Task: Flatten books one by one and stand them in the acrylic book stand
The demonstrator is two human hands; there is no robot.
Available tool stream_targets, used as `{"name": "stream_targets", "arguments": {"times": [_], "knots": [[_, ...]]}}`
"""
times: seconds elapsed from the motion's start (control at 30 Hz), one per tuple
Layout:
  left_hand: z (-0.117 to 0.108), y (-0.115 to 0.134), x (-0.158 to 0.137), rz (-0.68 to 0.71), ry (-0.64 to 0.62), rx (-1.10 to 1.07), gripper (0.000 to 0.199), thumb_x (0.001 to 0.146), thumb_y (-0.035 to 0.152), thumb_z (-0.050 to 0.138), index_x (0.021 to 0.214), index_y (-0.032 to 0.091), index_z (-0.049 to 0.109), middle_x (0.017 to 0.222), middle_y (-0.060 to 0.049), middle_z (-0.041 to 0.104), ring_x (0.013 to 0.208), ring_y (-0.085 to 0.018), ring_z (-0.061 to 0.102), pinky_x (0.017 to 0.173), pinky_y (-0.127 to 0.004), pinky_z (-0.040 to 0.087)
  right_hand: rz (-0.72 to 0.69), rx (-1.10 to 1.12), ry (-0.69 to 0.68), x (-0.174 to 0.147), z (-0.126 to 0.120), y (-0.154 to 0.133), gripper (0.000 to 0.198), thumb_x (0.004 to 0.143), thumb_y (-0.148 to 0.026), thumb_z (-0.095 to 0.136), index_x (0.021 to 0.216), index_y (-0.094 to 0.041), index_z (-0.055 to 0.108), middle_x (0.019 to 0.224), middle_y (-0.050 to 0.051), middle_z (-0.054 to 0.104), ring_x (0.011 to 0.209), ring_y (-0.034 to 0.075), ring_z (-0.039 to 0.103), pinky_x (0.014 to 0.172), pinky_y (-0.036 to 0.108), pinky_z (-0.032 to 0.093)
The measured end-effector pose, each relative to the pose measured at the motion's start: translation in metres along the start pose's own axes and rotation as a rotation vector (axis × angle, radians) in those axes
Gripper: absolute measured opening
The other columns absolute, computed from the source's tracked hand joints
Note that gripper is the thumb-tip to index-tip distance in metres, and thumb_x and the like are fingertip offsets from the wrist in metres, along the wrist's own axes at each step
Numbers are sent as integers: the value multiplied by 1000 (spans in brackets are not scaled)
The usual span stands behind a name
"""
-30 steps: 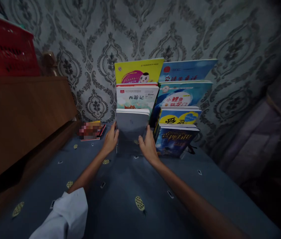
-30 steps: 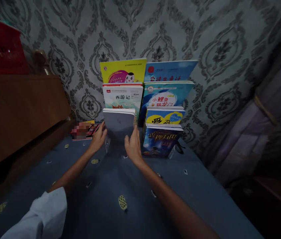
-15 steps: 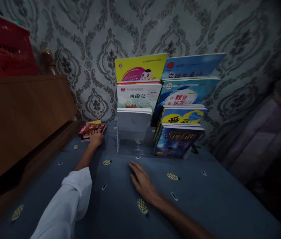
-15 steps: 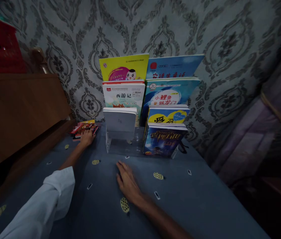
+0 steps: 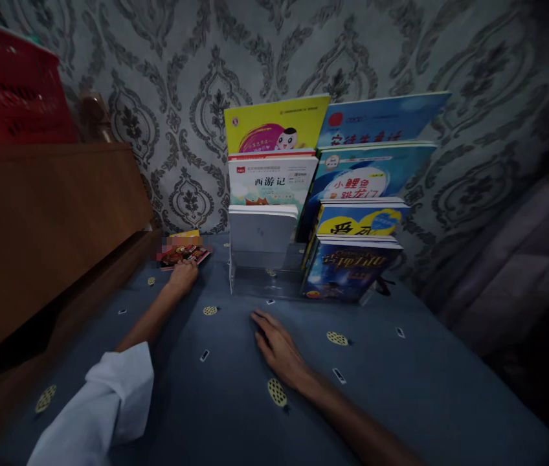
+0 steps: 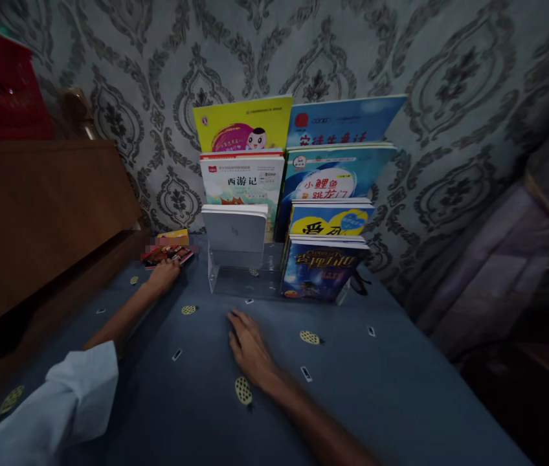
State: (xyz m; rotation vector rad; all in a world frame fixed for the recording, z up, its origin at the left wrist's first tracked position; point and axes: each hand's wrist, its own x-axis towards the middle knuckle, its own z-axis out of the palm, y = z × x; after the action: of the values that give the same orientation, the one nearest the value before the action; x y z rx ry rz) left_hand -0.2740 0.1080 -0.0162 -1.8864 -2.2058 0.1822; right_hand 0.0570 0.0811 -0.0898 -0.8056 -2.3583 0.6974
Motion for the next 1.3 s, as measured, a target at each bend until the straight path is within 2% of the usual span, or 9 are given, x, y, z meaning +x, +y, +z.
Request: {"name": "stream_targets", "arguments": {"times": [0.1, 0.37, 0.47, 0.53, 0.67, 0.83, 0.9, 1.03, 1.3], "knots": [[0, -3, -43, 14, 5, 60, 43, 94, 0, 36, 135, -2, 50, 131, -32, 57, 130, -34, 54, 104, -49, 46, -5, 5, 3, 1, -2, -2, 45, 98, -28, 42, 140, -18, 56, 149, 13, 52, 139, 26, 47, 117, 49, 39], [14, -3, -194, 296, 26, -27, 70, 91, 2, 34, 156, 25, 30, 158, -11, 40, 150, -24, 28, 116, -42, 38, -51, 28, 47, 2, 1, -1, 41, 96, -24, 45, 132, -19, 62, 145, 14, 56, 135, 27, 51, 114, 51, 42], [6, 8, -243, 349, 27, -88, 76, 90, 1, 35, 159, 30, 20, 162, -6, 32, 152, -23, 22, 115, -40, 41, -56, 29, 41, 3, 1, -2, 39, 95, -24, 46, 128, -18, 65, 143, 15, 56, 134, 28, 53, 112, 52, 43], [-2, 14, -261, 408, 23, -160, 71, 93, 3, 36, 158, 31, 25, 160, -4, 37, 151, -21, 26, 114, -37, 43, -65, 33, 43, 4, 0, -3, 38, 95, -23, 46, 126, -19, 67, 143, 15, 57, 132, 29, 54, 111, 53, 45], [-10, 18, -260, 346, 44, -346, 49, 102, 25, 41, 151, 30, 40, 155, -4, 46, 146, -19, 39, 117, -38, 40, -83, 36, 42, 4, 0, -5, 37, 95, -22, 46, 125, -20, 67, 141, 14, 58, 131, 28, 55, 110, 53, 45], [15, 14, -217, -47, 76, -418, 60, 101, 45, 43, 153, 16, 35, 159, -17, 36, 145, -28, 40, 117, -46, 38, -87, 32, 39, -1, -2, -2, 37, 96, -23, 45, 125, -16, 66, 141, 16, 58, 132, 28, 55, 110, 53, 45], [27, 15, -203, -113, 64, -399, 63, 99, 47, 46, 151, 13, 38, 158, -20, 37, 145, -31, 39, 117, -49, 37, -84, 29, 34, -4, -6, 0, 37, 96, -23, 45, 125, -17, 66, 141, 15, 58, 132, 28, 54, 110, 52, 46], [38, 22, -193, -81, 81, -369, 62, 99, 49, 44, 150, 13, 41, 159, -19, 35, 147, -32, 34, 118, -51, 34, -51, 4, 26, -12, -20, 3, 37, 96, -24, 45, 125, -19, 67, 140, 14, 59, 131, 28, 56, 110, 51, 46], [33, 47, -205, 46, 130, -360, 61, 100, 48, 41, 153, 17, 35, 161, -16, 32, 149, -30, 32, 119, -49, 32, -27, -73, 25, -28, -48, 18, 38, 95, -26, 44, 126, -23, 67, 140, 10, 61, 129, 28, 58, 110, 51, 47]]}}
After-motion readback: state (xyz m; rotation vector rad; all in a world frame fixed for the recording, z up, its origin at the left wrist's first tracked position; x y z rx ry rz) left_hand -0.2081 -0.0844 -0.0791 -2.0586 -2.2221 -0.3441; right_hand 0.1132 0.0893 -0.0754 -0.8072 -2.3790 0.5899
